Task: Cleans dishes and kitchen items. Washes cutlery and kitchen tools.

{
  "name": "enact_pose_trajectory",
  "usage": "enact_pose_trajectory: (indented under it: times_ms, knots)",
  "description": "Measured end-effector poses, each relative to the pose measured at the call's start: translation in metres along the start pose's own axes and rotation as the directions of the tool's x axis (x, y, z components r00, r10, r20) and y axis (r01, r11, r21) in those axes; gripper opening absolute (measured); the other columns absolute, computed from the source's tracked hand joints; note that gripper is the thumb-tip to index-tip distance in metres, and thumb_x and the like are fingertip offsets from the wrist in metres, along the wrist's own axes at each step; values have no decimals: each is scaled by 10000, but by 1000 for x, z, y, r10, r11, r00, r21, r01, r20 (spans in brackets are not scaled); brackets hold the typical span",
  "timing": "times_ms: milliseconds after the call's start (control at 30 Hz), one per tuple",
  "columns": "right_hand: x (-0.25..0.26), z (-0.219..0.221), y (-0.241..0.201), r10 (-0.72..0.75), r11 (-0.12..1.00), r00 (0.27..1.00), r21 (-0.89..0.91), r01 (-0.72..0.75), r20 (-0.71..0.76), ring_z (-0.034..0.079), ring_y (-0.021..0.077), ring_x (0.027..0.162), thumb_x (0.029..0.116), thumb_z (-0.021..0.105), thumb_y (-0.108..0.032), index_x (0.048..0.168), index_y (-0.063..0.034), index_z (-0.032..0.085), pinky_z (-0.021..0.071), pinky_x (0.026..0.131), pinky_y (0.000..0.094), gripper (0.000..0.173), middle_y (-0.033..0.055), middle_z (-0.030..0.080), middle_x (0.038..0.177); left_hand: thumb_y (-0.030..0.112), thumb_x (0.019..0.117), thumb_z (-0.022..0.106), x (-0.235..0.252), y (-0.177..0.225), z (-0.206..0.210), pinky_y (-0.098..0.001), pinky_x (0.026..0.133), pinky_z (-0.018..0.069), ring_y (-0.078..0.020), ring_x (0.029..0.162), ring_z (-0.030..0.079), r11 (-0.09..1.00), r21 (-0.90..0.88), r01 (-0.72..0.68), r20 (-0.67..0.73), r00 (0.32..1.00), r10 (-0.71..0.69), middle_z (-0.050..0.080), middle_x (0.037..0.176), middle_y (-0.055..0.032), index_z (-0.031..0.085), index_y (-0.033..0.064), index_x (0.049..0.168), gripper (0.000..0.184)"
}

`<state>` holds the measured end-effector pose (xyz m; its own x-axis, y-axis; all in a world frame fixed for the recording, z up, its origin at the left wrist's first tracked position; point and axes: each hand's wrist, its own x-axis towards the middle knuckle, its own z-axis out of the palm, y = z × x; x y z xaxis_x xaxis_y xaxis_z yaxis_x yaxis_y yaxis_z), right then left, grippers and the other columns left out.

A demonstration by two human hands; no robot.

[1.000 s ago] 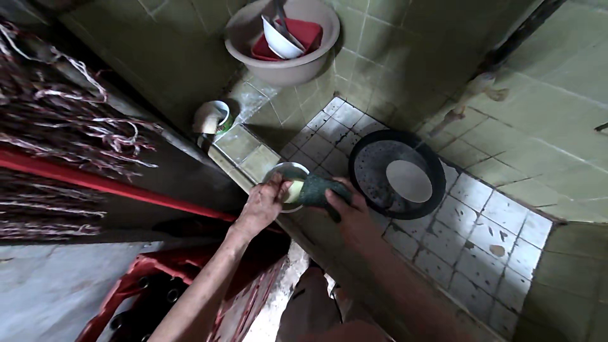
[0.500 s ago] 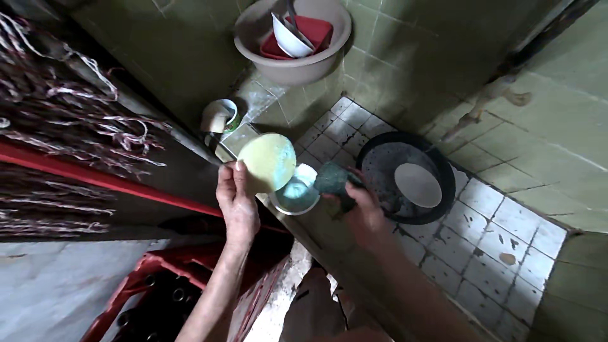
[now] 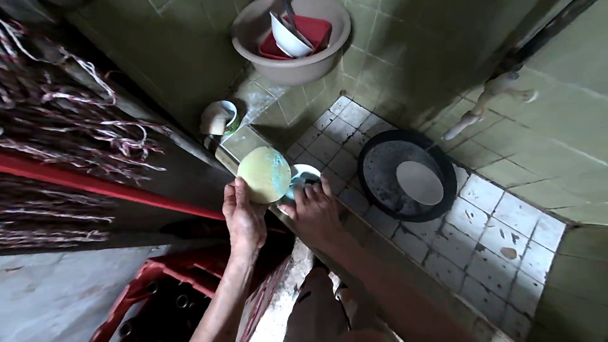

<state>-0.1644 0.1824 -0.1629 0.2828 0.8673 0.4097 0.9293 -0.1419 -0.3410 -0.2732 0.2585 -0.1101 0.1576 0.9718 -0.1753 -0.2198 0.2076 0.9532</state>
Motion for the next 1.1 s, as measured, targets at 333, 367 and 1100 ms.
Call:
enact_pose_trajectory:
  times_ms: [333, 367, 1100]
  knots:
    - [-6, -38, 27, -279, 955, 913, 186, 232, 297, 693, 314, 970, 927, 733, -258, 935, -24, 752, 264, 1223, 570, 236, 126, 707, 883, 330, 1119, 369, 3, -3, 7, -400, 859, 606, -168, 1001, 691, 1000, 15, 15, 10, 1000, -15, 650, 1115, -15, 496, 161, 1216, 232]
    - [-5, -35, 30, -295, 950, 905, 195, 244, 308, 689, 304, 963, 916, 744, -224, 941, -27, 749, 279, 1220, 550, 199, 121, 703, 888, 331, 1119, 370, 4, -2, 9, -407, 859, 607, -175, 1003, 693, 1000, 4, 22, 9, 1000, -22, 652, 1119, -18, 496, 160, 1214, 233]
    - [-117, -149, 100, 955, 165, 266, 982, -95, -135, 695, 117, 979, 1066, 496, -151, 1307, 21, 563, 581, 901, 320, 303, 90, 711, 1087, 100, 1086, 372, -159, -79, 200, -312, 783, 614, -116, 859, 690, 896, 310, 316, 746, 503, -436, 654, 1022, -55, 484, -5, 1266, 236]
